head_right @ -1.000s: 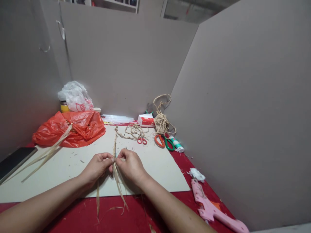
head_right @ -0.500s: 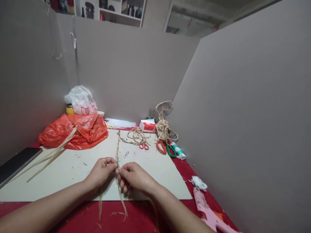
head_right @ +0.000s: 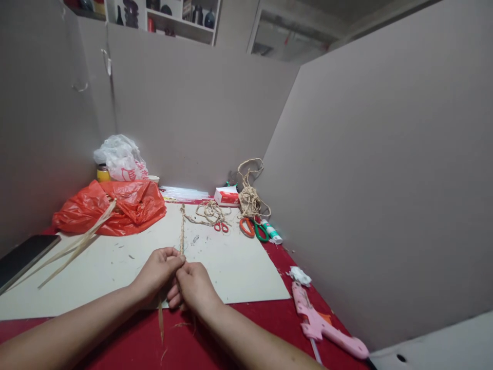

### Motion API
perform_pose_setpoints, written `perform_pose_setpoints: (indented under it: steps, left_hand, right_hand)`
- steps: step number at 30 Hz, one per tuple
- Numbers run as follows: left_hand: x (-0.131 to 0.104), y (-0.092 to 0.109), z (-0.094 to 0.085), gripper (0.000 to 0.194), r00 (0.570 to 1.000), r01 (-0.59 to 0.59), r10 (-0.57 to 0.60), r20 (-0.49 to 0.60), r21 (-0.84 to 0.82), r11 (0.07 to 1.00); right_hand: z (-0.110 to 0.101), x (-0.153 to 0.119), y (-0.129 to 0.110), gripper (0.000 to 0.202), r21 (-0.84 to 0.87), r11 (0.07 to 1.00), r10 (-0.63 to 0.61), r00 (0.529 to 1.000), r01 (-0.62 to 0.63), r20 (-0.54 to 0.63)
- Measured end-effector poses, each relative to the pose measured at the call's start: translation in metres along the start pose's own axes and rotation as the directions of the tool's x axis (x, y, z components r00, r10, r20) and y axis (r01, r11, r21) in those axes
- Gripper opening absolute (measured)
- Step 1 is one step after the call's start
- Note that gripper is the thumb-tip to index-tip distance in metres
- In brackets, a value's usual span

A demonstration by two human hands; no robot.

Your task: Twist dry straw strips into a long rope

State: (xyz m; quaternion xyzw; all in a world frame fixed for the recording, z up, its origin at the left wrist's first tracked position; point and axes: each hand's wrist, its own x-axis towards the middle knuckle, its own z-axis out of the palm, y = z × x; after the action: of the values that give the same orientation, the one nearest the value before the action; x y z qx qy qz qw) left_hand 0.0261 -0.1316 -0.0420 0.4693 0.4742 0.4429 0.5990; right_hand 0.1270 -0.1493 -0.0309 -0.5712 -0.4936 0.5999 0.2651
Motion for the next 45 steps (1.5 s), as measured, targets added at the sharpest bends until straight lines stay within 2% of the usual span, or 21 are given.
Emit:
perform_pose_setpoints:
  steps: [3,5,8,9,11,12,13,14,15,16,17,19,21,22,27,31,37,41,45]
  left_hand:
    - [-0.001,0.004,-0.001,0.016,1.0,0.01,-0.01,-0.006,-0.023,1.0]
    - [-0.001,0.011,-0.003,0.014,0.999,0.037,-0.038,-0.004,-0.05,0.998]
    - [0.003,0.024,-0.011,0.013,0.995,0.095,-0.092,0.037,-0.085,0.992]
    - [0.005,0.028,-0.015,0.013,0.99,0.124,-0.118,0.079,-0.089,0.988]
    - [0.01,0.035,-0.025,0.013,0.967,0.19,-0.17,0.19,-0.09,0.978]
    - [0.012,0.037,-0.029,0.013,0.952,0.214,-0.186,0.243,-0.093,0.972]
    - [0.015,0.037,-0.033,0.013,0.94,0.225,-0.189,0.283,-0.101,0.969]
    - [0.017,0.037,-0.036,0.015,0.933,0.228,-0.184,0.31,-0.112,0.967]
    - [0.018,0.036,-0.038,0.016,0.93,0.225,-0.176,0.324,-0.122,0.967]
    - [0.019,0.034,-0.039,0.016,0.928,0.223,-0.169,0.332,-0.129,0.966]
    - [0.02,0.033,-0.039,0.016,0.926,0.22,-0.166,0.338,-0.127,0.967]
    - [0.019,0.031,-0.038,0.014,0.925,0.219,-0.172,0.34,-0.104,0.97]
    - [0.018,0.03,-0.036,0.014,0.925,0.225,-0.189,0.329,-0.077,0.971]
    - [0.017,0.03,-0.035,0.014,0.928,0.225,-0.192,0.321,-0.071,0.972]
    - [0.018,0.028,-0.033,0.02,0.957,0.188,-0.165,0.239,-0.076,0.979]
    - [0.018,0.028,-0.031,0.018,0.978,0.114,-0.112,0.179,-0.002,0.993]
    - [0.012,0.035,-0.026,0.014,0.977,0.068,-0.071,0.202,0.026,0.997]
    - [0.012,0.03,-0.027,0.015,0.969,0.015,-0.02,0.246,0.021,1.0]
    - [0.013,0.03,-0.031,0.016,0.956,-0.016,-0.032,0.291,0.161,0.987]
  right_hand:
    - [0.004,-0.002,-0.002,0.029,-0.046,0.999,-0.019,1.0,0.019,0.0]
    - [0.0,-0.01,-0.007,0.03,-0.145,0.988,-0.047,0.996,0.057,0.07]
    - [-0.02,-0.03,-0.023,0.036,-0.394,0.875,-0.217,0.956,0.279,0.196]
    - [-0.03,-0.036,-0.032,0.039,-0.463,0.812,-0.315,0.934,0.356,0.167]
    - [-0.049,-0.042,-0.048,0.038,-0.537,0.73,-0.509,0.861,0.423,-0.013]
    - [-0.056,-0.041,-0.054,0.036,-0.518,0.736,-0.566,0.816,0.435,-0.118]
    - [-0.061,-0.038,-0.058,0.033,-0.458,0.773,-0.573,0.793,0.44,-0.206]
    - [-0.062,-0.032,-0.058,0.031,-0.36,0.825,-0.537,0.805,0.436,-0.255]
    - [-0.061,-0.025,-0.056,0.031,-0.234,0.878,-0.471,0.843,0.418,-0.262]
    - [-0.056,-0.017,-0.051,0.033,-0.099,0.919,-0.394,0.893,0.381,-0.22]
    - [-0.051,-0.01,-0.045,0.034,0.028,0.943,-0.325,0.935,0.332,-0.141]
    - [-0.038,0.003,-0.032,0.031,0.212,0.951,-0.243,0.969,0.227,0.053]
    - [-0.029,0.012,-0.023,0.03,0.284,0.95,-0.187,0.963,0.127,0.196]
    - [-0.028,0.014,-0.021,0.03,0.277,0.957,-0.154,0.96,0.087,0.232]
    - [-0.038,0.021,-0.024,0.031,0.114,0.993,-0.066,0.946,0.031,0.317]
    - [-0.043,0.029,-0.019,0.029,0.14,0.989,-0.017,0.922,-0.04,0.387]
    - [-0.045,0.033,-0.009,0.024,0.302,0.945,-0.045,0.865,-0.125,0.501]
    - [-0.044,0.027,-0.011,0.024,0.328,0.928,-0.012,0.863,-0.179,0.504]
    - [-0.041,0.023,-0.012,0.026,0.336,0.91,0.038,0.857,-0.241,0.514]
